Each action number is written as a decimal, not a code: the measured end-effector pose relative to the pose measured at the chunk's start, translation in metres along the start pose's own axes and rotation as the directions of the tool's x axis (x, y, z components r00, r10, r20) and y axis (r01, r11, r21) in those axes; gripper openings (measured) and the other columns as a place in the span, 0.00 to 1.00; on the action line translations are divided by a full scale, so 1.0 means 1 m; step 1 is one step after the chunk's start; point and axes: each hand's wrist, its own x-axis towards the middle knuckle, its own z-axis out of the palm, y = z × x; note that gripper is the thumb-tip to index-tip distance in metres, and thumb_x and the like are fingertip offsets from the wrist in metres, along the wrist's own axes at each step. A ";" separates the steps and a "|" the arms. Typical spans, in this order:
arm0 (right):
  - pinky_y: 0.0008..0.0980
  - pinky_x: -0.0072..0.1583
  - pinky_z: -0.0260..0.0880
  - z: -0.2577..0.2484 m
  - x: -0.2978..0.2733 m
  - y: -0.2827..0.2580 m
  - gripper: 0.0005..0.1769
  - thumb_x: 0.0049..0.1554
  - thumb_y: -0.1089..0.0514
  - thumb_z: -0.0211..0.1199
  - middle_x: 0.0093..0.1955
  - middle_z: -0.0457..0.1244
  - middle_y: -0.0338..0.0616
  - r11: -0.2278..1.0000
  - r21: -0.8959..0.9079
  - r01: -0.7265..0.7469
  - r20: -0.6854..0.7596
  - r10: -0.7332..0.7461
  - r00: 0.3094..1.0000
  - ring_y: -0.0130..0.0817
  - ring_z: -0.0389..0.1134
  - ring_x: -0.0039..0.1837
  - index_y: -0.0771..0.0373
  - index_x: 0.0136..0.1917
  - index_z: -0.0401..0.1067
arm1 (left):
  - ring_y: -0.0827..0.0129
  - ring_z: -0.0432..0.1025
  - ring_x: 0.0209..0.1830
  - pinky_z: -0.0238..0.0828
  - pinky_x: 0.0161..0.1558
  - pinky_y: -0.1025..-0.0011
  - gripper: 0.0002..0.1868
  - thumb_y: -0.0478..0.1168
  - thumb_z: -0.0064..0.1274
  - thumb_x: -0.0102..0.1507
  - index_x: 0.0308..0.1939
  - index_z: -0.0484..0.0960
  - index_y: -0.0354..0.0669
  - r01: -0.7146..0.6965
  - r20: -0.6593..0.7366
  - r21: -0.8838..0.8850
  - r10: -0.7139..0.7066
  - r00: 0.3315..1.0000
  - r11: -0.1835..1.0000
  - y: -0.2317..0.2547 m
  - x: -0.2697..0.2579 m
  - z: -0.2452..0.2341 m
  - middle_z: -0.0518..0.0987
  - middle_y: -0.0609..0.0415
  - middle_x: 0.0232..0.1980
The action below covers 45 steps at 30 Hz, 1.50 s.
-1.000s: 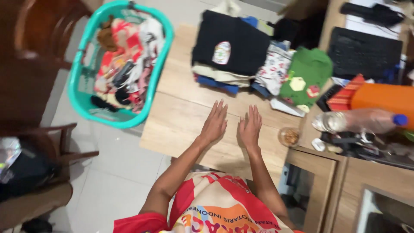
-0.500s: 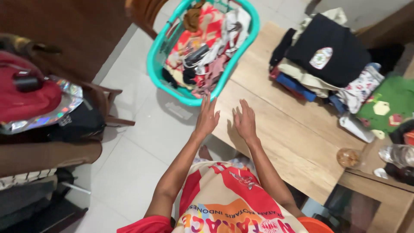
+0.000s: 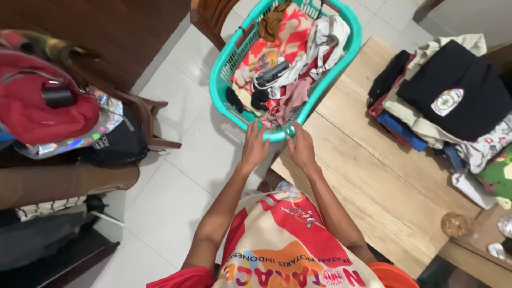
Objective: Folding and organizing various items of clothing from a laundry basket onto a wooden surface.
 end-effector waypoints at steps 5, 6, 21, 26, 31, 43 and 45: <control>0.51 0.65 0.65 0.004 0.036 0.001 0.29 0.56 0.62 0.64 0.63 0.65 0.65 0.996 0.021 -0.086 0.031 0.085 0.996 0.64 0.66 0.63 0.68 0.69 0.66 | 0.27 0.54 0.73 0.53 0.72 0.45 0.33 0.35 0.56 0.60 0.71 0.69 0.33 0.015 0.051 0.004 -0.016 0.999 1.000 -0.014 0.039 0.001 0.58 0.27 0.76; 0.51 0.65 0.65 0.007 0.043 0.005 0.29 0.56 0.62 0.64 0.63 0.65 0.65 0.995 0.025 -0.095 0.029 0.095 0.995 0.64 0.66 0.63 0.68 0.69 0.66 | 0.27 0.54 0.73 0.53 0.72 0.45 0.33 0.35 0.56 0.60 0.71 0.69 0.33 0.014 0.062 0.007 -0.015 0.998 1.000 -0.022 0.046 0.005 0.58 0.27 0.76; 0.45 0.59 0.71 0.083 0.177 0.035 0.25 0.57 0.61 0.61 0.56 0.67 0.59 0.971 0.144 -0.192 0.024 0.190 0.981 0.54 0.71 0.56 0.65 0.68 0.67 | 0.33 0.61 0.70 0.58 0.71 0.48 0.24 0.39 0.56 0.61 0.61 0.76 0.33 -0.099 0.105 -0.065 0.105 0.989 0.993 -0.112 0.206 0.022 0.65 0.27 0.72; 0.47 0.59 0.70 0.113 0.269 0.049 0.24 0.56 0.59 0.64 0.58 0.67 0.60 0.970 0.108 -0.219 -0.062 0.227 0.972 0.57 0.69 0.58 0.66 0.65 0.70 | 0.36 0.63 0.68 0.60 0.68 0.49 0.26 0.39 0.55 0.61 0.64 0.75 0.38 -0.097 0.148 -0.090 0.110 0.983 0.991 -0.146 0.293 0.019 0.69 0.32 0.69; 0.49 0.66 0.67 0.164 0.361 0.104 0.24 0.56 0.61 0.63 0.63 0.64 0.62 0.975 -0.049 -0.215 -0.031 0.214 0.976 0.62 0.66 0.63 0.62 0.66 0.69 | 0.39 0.66 0.67 0.62 0.69 0.50 0.27 0.35 0.51 0.63 0.68 0.75 0.44 -0.022 0.268 -0.116 0.052 0.962 0.993 -0.172 0.365 0.027 0.71 0.35 0.67; 0.48 0.64 0.69 0.234 0.424 0.192 0.19 0.53 0.64 0.63 0.66 0.62 0.62 0.930 -0.325 -0.171 0.064 0.202 0.977 0.62 0.63 0.65 0.65 0.59 0.70 | 0.33 0.59 0.71 0.59 0.69 0.50 0.28 0.34 0.51 0.62 0.67 0.70 0.37 -0.027 0.406 -0.073 0.054 0.912 0.997 -0.215 0.436 0.072 0.54 0.29 0.78; 0.46 0.66 0.71 0.232 0.415 0.185 0.12 0.56 0.63 0.64 0.60 0.66 0.61 0.938 -0.226 -0.263 0.063 0.284 0.957 0.57 0.67 0.64 0.64 0.54 0.71 | 0.32 0.57 0.71 0.57 0.69 0.50 0.30 0.35 0.52 0.61 0.68 0.69 0.37 -0.042 0.407 -0.083 0.073 0.911 0.996 -0.215 0.430 0.069 0.53 0.28 0.77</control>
